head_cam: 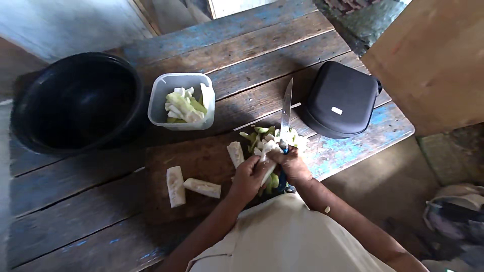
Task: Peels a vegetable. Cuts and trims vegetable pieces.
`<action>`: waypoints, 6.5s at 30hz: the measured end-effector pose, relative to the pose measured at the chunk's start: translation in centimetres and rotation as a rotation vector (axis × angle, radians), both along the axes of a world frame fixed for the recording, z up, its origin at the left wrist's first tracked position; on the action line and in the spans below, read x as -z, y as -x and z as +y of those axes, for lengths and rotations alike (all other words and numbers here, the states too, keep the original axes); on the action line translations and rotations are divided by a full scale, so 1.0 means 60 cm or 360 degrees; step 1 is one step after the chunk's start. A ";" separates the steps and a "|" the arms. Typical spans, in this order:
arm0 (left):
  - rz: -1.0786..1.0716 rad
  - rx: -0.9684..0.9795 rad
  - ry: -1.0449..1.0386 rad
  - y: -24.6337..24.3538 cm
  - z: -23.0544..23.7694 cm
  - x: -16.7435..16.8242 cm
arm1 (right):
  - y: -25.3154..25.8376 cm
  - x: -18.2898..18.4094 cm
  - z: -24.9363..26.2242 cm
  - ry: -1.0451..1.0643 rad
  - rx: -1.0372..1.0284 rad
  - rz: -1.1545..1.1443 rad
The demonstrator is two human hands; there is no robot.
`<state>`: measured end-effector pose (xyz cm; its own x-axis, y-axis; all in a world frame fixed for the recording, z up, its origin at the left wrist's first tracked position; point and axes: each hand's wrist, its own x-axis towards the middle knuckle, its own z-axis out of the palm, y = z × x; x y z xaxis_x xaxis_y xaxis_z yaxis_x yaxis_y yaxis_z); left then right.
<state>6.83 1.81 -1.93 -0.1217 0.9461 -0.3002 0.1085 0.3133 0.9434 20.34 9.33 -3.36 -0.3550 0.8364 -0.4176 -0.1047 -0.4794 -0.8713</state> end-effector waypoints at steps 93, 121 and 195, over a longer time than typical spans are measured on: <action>-0.1687 -0.0385 -0.0426 0.071 0.108 -0.046 | -0.026 -0.050 -0.044 -0.1367 -0.0710 -0.0273; -0.2119 0.0127 0.0097 0.029 0.107 -0.025 | -0.032 -0.040 -0.075 -0.1321 -0.0644 -0.0554; 0.0005 -0.0064 0.0121 -0.003 0.002 0.026 | 0.008 0.011 -0.028 -0.0183 -0.0168 -0.0178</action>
<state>7.03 1.91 -3.46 -0.1604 0.9149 -0.3705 0.0975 0.3882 0.9164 19.83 7.63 -3.99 -0.4000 0.8415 -0.3632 0.0413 -0.3793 -0.9244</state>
